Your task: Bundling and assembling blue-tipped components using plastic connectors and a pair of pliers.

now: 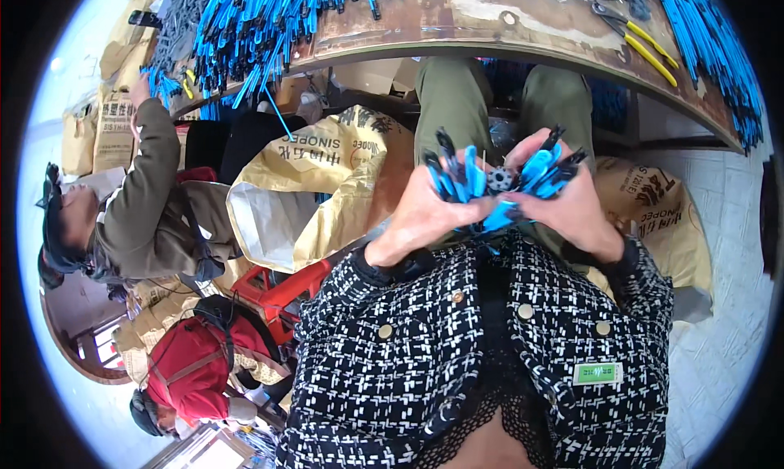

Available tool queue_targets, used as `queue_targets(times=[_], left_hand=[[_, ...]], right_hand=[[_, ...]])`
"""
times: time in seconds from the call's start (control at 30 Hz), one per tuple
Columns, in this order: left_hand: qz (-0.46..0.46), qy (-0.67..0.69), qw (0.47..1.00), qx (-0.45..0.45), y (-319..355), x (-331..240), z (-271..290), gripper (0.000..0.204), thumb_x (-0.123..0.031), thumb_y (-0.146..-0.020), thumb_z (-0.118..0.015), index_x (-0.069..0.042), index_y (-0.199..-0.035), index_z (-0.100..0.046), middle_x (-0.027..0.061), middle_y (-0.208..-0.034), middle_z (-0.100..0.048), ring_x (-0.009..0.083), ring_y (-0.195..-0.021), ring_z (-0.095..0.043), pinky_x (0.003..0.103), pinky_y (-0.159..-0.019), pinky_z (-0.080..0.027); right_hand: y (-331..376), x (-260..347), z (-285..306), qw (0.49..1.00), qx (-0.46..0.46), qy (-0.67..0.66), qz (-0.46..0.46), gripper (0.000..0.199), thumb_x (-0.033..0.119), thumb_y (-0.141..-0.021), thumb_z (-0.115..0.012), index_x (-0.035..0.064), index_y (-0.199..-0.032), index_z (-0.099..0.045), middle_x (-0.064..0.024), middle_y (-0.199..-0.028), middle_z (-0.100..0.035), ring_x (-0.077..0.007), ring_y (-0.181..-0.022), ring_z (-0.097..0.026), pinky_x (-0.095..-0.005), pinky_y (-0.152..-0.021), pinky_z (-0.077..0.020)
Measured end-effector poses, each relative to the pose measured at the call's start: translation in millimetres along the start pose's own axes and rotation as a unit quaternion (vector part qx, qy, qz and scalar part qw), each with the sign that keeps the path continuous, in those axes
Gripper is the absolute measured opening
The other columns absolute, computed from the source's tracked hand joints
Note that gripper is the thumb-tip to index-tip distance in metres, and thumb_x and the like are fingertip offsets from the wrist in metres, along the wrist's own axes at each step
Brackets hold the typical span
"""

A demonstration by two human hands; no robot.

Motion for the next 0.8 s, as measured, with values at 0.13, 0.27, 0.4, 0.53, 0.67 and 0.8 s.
queue_targets(times=[0.13, 0.27, 0.4, 0.53, 0.67, 0.8], left_hand=[[-0.049, 0.094, 0.991, 0.077, 6, -11, -7, 0.034, -0.007, -0.075, -0.081, -0.002, -0.106, -0.068, 0.0047, -0.093, -0.07, 0.0101, -0.088, -0.064, 0.026, -0.081, -0.051], [0.059, 0.124, 0.97, 0.2, -21, 33, 53, 0.038, -0.009, -0.073, -0.079, 0.005, -0.106, -0.069, 0.0198, -0.107, -0.069, 0.0267, -0.101, -0.066, 0.038, -0.091, -0.05], [-0.053, 0.023, 0.942, 0.331, -32, -5, 22, 0.035, -0.011, -0.073, -0.078, 0.008, -0.101, -0.069, 0.0229, -0.109, -0.068, 0.0312, -0.105, -0.066, 0.04, -0.094, -0.05], [-0.115, 0.012, 0.94, 0.321, -30, -6, 14, 0.023, 0.005, -0.08, -0.073, 0.002, -0.102, -0.072, 0.0109, -0.105, -0.071, 0.0164, -0.097, -0.066, 0.03, -0.088, -0.052], [-0.078, 0.044, 0.974, 0.21, -12, 2, 6, 0.017, 0.001, -0.079, -0.076, 0.001, -0.095, -0.072, 0.0092, -0.098, -0.071, 0.0159, -0.094, -0.066, 0.029, -0.086, -0.052], [-0.137, 0.013, 0.965, 0.221, 0, 1, 7, 0.017, -0.002, -0.078, -0.077, 0.001, -0.093, -0.071, 0.0078, -0.093, -0.069, 0.0152, -0.091, -0.065, 0.029, -0.082, -0.051]], right_hand=[[16, -11, -6, 0.997, -0.036, 0.029, 0.068, 0.031, 0.007, -0.076, -0.082, 0.002, -0.098, -0.061, -0.0037, -0.092, -0.062, -0.0115, -0.084, -0.059, -0.0276, -0.077, -0.0486], [35, -19, -10, 0.991, -0.052, -0.049, 0.116, 0.032, 0.003, -0.074, -0.083, 0.0024, -0.097, -0.061, -0.0054, -0.093, -0.063, -0.0114, -0.084, -0.06, -0.0273, -0.076, -0.0485], [35, -15, -17, 0.984, -0.028, -0.089, 0.155, 0.032, 0.0, -0.072, -0.084, 0.0024, -0.095, -0.061, -0.0073, -0.094, -0.064, -0.0121, -0.086, -0.061, -0.0274, -0.076, -0.0484], [38, -17, -12, 0.986, -0.019, -0.095, 0.135, 0.029, 0.001, -0.073, -0.083, 0.0024, -0.094, -0.062, -0.009, -0.095, -0.065, -0.0137, -0.087, -0.063, -0.0281, -0.076, -0.0485], [32, -21, -8, 0.979, 0.006, -0.113, 0.172, 0.028, 0.003, -0.074, -0.084, 0.0024, -0.093, -0.064, -0.009, -0.093, -0.066, -0.0161, -0.086, -0.064, -0.0296, -0.076, -0.0489], [29, -13, -8, 0.975, 0.078, -0.075, 0.195, 0.027, 0.007, -0.074, -0.085, 0.0021, -0.091, -0.066, -0.0094, -0.09, -0.067, -0.0189, -0.084, -0.065, -0.0309, -0.074, -0.0492]])
Point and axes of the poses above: each hand's wrist, its own y-axis away from the middle knuckle, its own z-axis out of the back of the hand, x = y × z, the point moved 3 cm from there along -y, towards the middle knuckle
